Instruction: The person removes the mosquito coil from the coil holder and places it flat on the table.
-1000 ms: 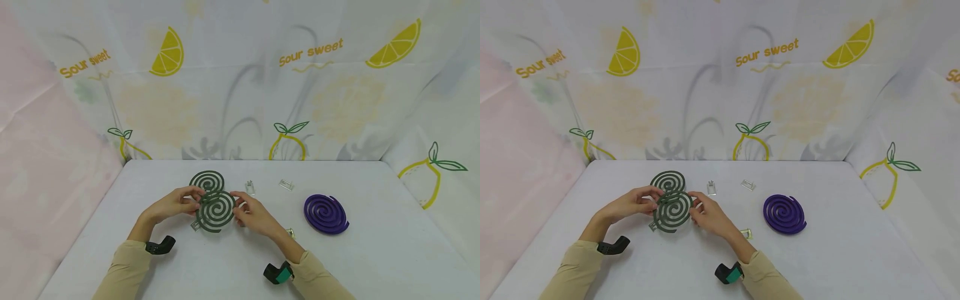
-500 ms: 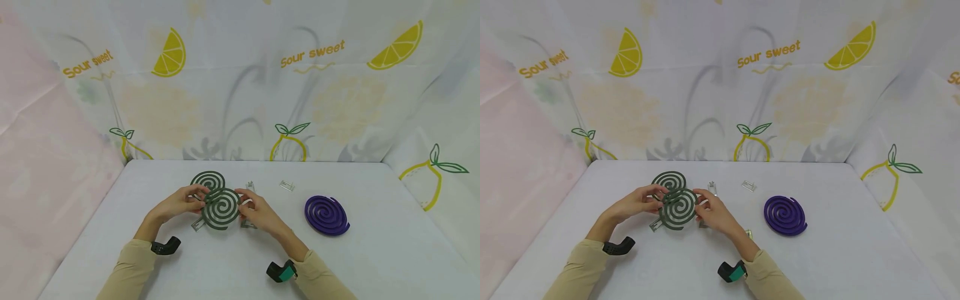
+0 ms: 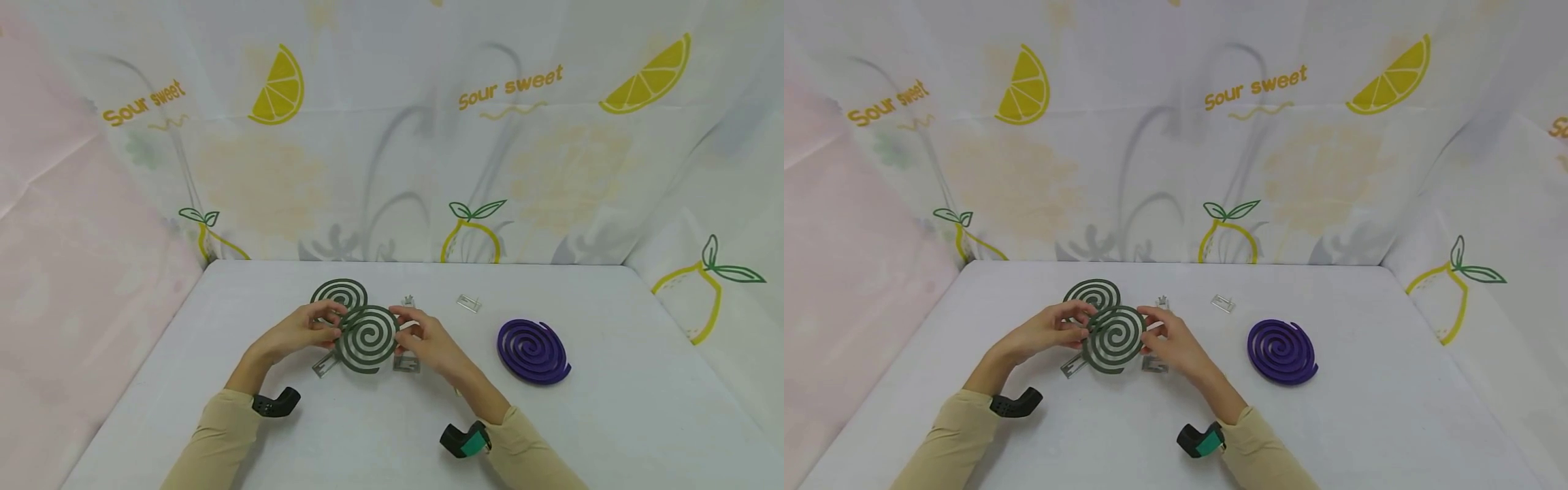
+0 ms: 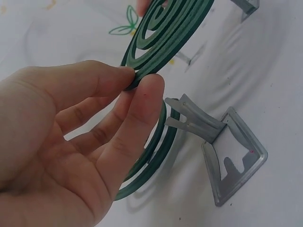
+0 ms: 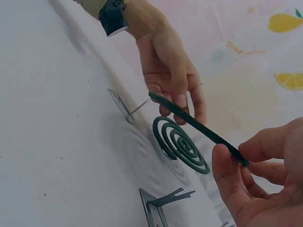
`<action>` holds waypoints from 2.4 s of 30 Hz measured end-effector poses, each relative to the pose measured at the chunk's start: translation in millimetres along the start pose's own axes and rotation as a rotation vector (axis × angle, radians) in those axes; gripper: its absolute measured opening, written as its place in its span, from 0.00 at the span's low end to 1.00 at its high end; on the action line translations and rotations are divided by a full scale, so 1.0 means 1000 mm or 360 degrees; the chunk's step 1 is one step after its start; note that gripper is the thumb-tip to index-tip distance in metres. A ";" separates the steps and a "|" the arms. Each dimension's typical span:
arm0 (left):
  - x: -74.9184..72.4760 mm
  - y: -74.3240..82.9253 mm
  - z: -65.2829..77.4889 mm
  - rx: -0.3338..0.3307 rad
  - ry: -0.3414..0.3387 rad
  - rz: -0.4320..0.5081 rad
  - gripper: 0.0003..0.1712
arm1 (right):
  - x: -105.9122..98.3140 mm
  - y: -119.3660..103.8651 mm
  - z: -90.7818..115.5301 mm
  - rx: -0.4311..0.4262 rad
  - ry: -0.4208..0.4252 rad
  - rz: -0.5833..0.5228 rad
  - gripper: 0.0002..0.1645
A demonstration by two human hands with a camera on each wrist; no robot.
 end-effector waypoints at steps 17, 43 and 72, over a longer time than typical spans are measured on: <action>0.012 0.009 -0.007 0.0004 0.0030 -0.0024 0.25 | -0.016 -0.002 -0.001 -0.0063 0.0041 -0.0097 0.29; 0.039 0.020 -0.023 0.0088 0.0125 0.0163 0.25 | -0.056 0.014 0.001 0.0005 0.0267 -0.0112 0.23; 0.061 0.029 -0.036 0.0148 0.0130 0.0228 0.24 | -0.084 0.015 0.007 -0.0070 0.0224 -0.0038 0.23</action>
Point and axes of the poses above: each hand's wrist, its own z-axis away from the middle knuckle, its own x-axis out of the palm, y = z × x, the point moved 8 cm from there along -z, towards the middle knuckle, and after that the axes turned 12 degrees about y, right-handed, at the moved point
